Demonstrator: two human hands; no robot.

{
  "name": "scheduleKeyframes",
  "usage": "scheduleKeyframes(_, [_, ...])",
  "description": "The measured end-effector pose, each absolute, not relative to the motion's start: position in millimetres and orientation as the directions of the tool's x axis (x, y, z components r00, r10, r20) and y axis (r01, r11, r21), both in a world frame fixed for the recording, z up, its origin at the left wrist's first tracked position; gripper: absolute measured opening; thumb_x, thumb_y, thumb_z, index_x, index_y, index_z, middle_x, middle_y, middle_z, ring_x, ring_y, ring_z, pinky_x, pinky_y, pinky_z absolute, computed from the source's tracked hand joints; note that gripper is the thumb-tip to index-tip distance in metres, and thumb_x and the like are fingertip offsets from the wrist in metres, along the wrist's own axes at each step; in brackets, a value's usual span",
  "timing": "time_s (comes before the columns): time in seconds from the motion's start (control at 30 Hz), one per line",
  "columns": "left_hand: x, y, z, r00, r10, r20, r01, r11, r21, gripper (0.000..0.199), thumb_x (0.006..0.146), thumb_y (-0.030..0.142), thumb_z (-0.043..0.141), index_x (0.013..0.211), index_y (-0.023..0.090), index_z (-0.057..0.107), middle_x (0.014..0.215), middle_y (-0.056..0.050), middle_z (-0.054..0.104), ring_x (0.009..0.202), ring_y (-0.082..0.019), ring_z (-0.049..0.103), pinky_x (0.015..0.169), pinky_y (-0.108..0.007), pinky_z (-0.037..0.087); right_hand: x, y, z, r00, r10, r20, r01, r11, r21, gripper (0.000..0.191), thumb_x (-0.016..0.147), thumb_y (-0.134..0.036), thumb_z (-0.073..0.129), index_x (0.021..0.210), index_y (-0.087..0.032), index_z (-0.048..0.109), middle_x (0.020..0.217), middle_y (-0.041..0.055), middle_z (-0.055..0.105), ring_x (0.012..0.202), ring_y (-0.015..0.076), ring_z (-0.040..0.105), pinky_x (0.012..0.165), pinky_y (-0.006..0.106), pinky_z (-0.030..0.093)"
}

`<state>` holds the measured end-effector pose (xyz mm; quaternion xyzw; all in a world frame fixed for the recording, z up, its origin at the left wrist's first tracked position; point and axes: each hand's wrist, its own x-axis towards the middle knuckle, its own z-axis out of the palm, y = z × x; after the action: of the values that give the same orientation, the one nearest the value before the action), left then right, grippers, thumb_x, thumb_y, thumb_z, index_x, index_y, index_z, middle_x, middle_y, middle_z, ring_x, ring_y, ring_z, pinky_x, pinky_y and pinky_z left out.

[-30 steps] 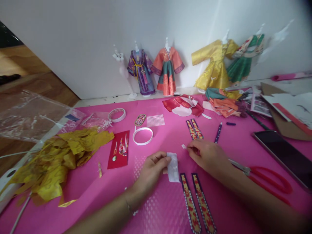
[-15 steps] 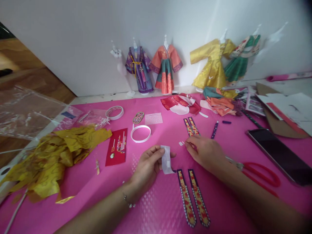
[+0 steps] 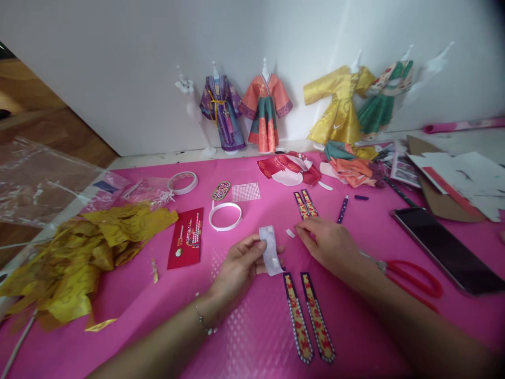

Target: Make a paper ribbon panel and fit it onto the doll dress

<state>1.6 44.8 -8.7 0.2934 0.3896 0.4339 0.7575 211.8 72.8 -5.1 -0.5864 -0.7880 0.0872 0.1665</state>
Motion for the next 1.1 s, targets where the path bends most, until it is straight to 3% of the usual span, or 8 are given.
scheduleKeyframes(0.13, [2.7,44.8,-8.0,0.299,0.894,-0.335,-0.453,0.442,0.774,0.025,0.084,0.029,0.071,0.102,0.013,0.064,0.089,-0.011,0.078,0.068,-0.018,0.073,0.069,-0.030,0.059,211.2,72.1,0.7,-0.248,0.959,0.137,0.913,0.279,-0.297,0.032,0.098,-0.031,0.043,0.077,-0.018,0.064,0.079,0.0056,0.069,0.073,0.0205,0.063,0.061,0.029,0.035])
scheduleKeyframes(0.33, [3.0,46.5,-5.2,0.283,0.907,-0.311,-0.497,0.416,0.761,0.024,0.085,0.027,0.069,0.103,0.012,0.063,0.087,-0.012,0.077,0.069,-0.020,0.072,0.065,-0.031,0.059,213.7,71.8,-5.3,-0.232,0.958,0.167,0.866,0.281,-0.413,0.012,0.088,-0.021,0.054,0.089,-0.018,0.065,0.085,0.0025,0.070,0.069,0.0172,0.062,0.065,0.028,0.039])
scheduleKeyframes(0.43, [2.3,46.3,-4.4,0.263,0.917,-0.300,-0.509,0.396,0.764,0.025,0.083,0.026,0.071,0.102,0.012,0.063,0.085,-0.011,0.077,0.067,-0.020,0.072,0.064,-0.030,0.059,214.1,72.6,-4.8,-0.207,0.967,0.150,0.871,0.252,-0.421,0.014,0.089,-0.025,0.054,0.086,-0.019,0.066,0.083,0.0026,0.070,0.065,0.0165,0.060,0.063,0.028,0.039])
scheduleKeyframes(0.7, [0.0,46.0,-1.2,0.192,0.935,-0.298,-0.493,0.354,0.794,0.024,0.080,0.024,0.072,0.100,0.014,0.063,0.086,-0.009,0.076,0.060,-0.017,0.068,0.059,-0.032,0.059,207.0,57.9,6.5,-0.516,0.856,-0.035,0.732,0.420,-0.536,0.011,0.083,-0.019,0.064,0.084,-0.022,0.074,0.082,0.0010,0.072,0.072,0.0157,0.065,0.065,0.026,0.043])
scheduleKeyframes(0.8, [-0.2,45.9,-0.9,0.187,0.937,-0.295,-0.488,0.349,0.800,0.023,0.080,0.025,0.071,0.099,0.015,0.063,0.084,-0.008,0.076,0.061,-0.017,0.068,0.059,-0.031,0.059,202.0,49.9,8.2,-0.540,0.840,-0.055,0.730,0.435,-0.527,0.008,0.079,-0.019,0.069,0.085,-0.023,0.074,0.082,0.0006,0.073,0.071,0.0160,0.066,0.062,0.025,0.042])
scheduleKeyframes(0.97, [-0.8,46.2,-2.4,0.205,0.930,-0.305,-0.467,0.367,0.805,0.024,0.079,0.027,0.072,0.098,0.016,0.063,0.082,-0.007,0.075,0.058,-0.018,0.067,0.057,-0.032,0.059,195.2,44.5,8.7,-0.545,0.837,-0.045,0.753,0.465,-0.466,0.013,0.076,-0.011,0.065,0.071,-0.022,0.069,0.072,-0.0008,0.070,0.061,0.0146,0.062,0.054,0.025,0.034])
scheduleKeyframes(1.1, [-0.9,45.8,-4.1,0.225,0.925,-0.305,-0.459,0.377,0.804,0.026,0.079,0.029,0.073,0.099,0.016,0.063,0.077,-0.005,0.073,0.058,-0.016,0.066,0.055,-0.029,0.057,194.4,44.7,10.3,-0.489,0.872,-0.013,0.692,0.379,-0.614,0.014,0.071,-0.006,0.062,0.070,-0.019,0.066,0.065,-0.0025,0.066,0.055,0.0111,0.057,0.052,0.022,0.036])
